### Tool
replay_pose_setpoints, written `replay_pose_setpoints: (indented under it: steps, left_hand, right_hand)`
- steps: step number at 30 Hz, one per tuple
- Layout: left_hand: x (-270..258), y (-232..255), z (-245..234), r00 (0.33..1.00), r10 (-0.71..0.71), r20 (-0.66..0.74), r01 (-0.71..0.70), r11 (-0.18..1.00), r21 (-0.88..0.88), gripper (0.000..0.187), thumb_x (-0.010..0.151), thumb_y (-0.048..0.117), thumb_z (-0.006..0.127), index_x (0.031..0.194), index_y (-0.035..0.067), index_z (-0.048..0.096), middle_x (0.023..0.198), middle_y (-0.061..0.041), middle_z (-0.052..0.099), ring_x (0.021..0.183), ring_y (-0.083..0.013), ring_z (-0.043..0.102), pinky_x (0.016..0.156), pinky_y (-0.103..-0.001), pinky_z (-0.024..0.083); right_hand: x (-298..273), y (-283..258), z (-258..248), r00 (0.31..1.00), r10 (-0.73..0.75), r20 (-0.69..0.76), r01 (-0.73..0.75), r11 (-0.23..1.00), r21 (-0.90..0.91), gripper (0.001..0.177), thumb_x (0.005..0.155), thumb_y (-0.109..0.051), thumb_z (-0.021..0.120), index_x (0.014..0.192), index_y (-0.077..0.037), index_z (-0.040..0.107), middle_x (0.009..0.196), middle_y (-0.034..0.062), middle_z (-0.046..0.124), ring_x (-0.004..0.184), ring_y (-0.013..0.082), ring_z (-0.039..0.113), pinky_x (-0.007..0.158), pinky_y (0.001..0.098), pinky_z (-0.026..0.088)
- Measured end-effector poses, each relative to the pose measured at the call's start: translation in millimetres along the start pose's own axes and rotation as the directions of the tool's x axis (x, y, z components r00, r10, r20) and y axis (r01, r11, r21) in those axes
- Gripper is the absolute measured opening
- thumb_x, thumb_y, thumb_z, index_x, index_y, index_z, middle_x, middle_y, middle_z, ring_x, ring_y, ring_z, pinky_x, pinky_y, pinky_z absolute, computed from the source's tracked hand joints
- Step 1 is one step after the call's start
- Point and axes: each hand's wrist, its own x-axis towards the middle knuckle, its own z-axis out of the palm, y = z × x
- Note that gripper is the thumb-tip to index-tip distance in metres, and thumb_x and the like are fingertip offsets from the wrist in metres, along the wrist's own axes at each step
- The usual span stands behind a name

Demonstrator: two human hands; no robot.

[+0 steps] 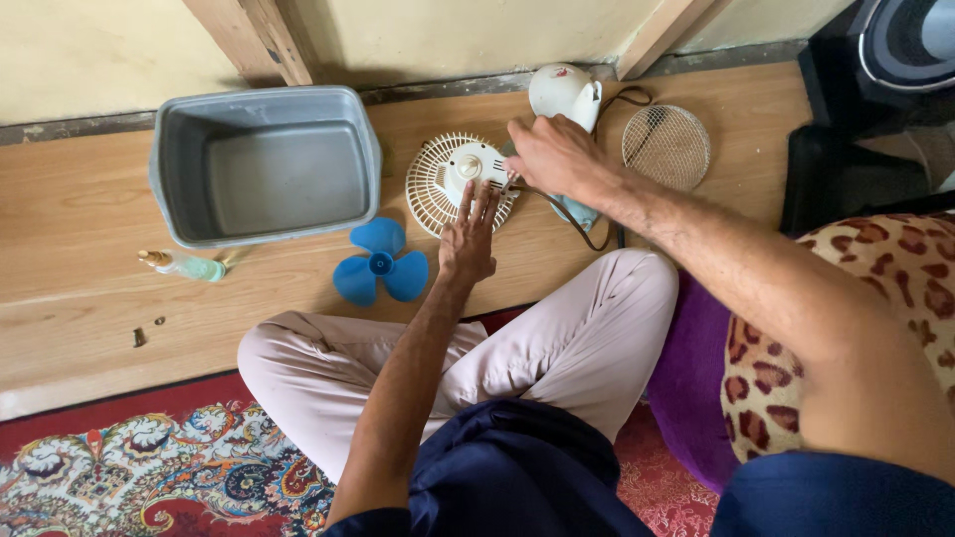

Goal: The person assembles a small electric fan by attaching the motor housing to the base, inserting the fan blade, and securing the front grill. They use a screwdriver to tighten screws and a brush to clean the base before assembly.

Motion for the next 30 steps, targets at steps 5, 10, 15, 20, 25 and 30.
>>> replay_pose_setpoints:
  steps: [5, 10, 15, 20, 25, 30]
  left_hand:
    - [0.4, 0.4, 3.6, 1.0, 0.0, -0.015, 0.0, 1.0, -0.006, 0.123, 0.067, 0.031, 0.087, 0.164, 0.014, 0.014, 0.172, -0.005, 0.004, 0.158, -0.0303, 0.001, 0.087, -0.049, 0.059]
    - [1.5, 0.1, 0.8, 1.0, -0.015, 0.001, 0.015, 0.999, -0.03, 0.124, 0.067, 0.031, 0.088, 0.165, 0.015, 0.013, 0.173, -0.002, 0.003, 0.159, -0.0292, 0.001, 0.089, -0.051, 0.058]
    - [0.1, 0.8, -2.5, 1.0, -0.024, 0.017, 0.025, 0.998, -0.065, 0.126, 0.067, 0.032, 0.089, 0.165, 0.016, 0.012, 0.173, -0.001, 0.002, 0.159, -0.0292, 0.0, 0.09, -0.053, 0.057]
    - [-0.6, 0.9, 0.5, 1.0, -0.019, -0.022, 0.018, 0.998, -0.063, 0.124, 0.067, 0.031, 0.088, 0.165, 0.016, 0.013, 0.173, -0.002, 0.004, 0.158, -0.0287, 0.001, 0.091, -0.052, 0.057]
    - [-3.0, -0.2, 4.4, 0.997, -0.007, -0.077, 0.002, 0.998, -0.063, 0.122, 0.068, 0.029, 0.086, 0.165, 0.016, 0.014, 0.173, -0.002, 0.008, 0.159, -0.029, 0.002, 0.089, -0.049, 0.058]
    - [-2.8, -1.5, 6.9, 0.997, -0.006, -0.083, 0.002, 0.998, -0.055, 0.122, 0.067, 0.027, 0.084, 0.166, 0.017, 0.014, 0.173, -0.003, 0.007, 0.159, -0.0281, 0.002, 0.089, -0.048, 0.058]
  right_hand:
    - [-4.9, -11.6, 8.4, 0.977, 0.051, -0.206, -0.05, 0.999, 0.012, 0.053, 0.105, -0.039, 0.064, 0.123, 0.01, 0.061, 0.067, 0.0172, 0.068, 0.056, 0.0291, 0.069, 0.045, 0.0419, 0.057]
    - [-3.7, -8.6, 0.1, 0.997, -0.08, -0.019, 0.078, 0.994, -0.071, 0.061, 0.095, -0.036, 0.065, 0.138, 0.006, 0.053, 0.113, 0.031, 0.061, 0.082, 0.0382, 0.069, 0.067, 0.0519, 0.061]
    - [-10.5, 2.5, -5.0, 0.929, -0.368, 0.025, 0.361, 0.895, -0.263, 0.04, 0.081, -0.003, 0.064, 0.12, -0.012, 0.065, 0.131, 0.0174, 0.055, 0.111, 0.0328, 0.063, 0.087, 0.0443, 0.059]
    - [-5.3, 11.9, -13.5, 0.938, -0.332, 0.104, 0.347, 0.898, -0.271, 0.036, 0.083, 0.005, 0.068, 0.118, -0.003, 0.065, 0.112, 0.0137, 0.065, 0.103, 0.0295, 0.07, 0.086, 0.0392, 0.061]
    - [-6.0, 8.3, -14.1, 0.944, -0.319, 0.086, 0.33, 0.909, -0.253, 0.026, 0.084, -0.008, 0.076, 0.104, 0.004, 0.067, 0.095, 0.018, 0.068, 0.089, 0.031, 0.073, 0.077, 0.0406, 0.061]
    - [-5.1, -1.2, -18.6, 0.969, -0.212, 0.124, 0.229, 0.962, -0.151, 0.043, 0.091, -0.03, 0.076, 0.102, 0.01, 0.067, 0.079, 0.0236, 0.07, 0.07, 0.0351, 0.072, 0.066, 0.0449, 0.06]
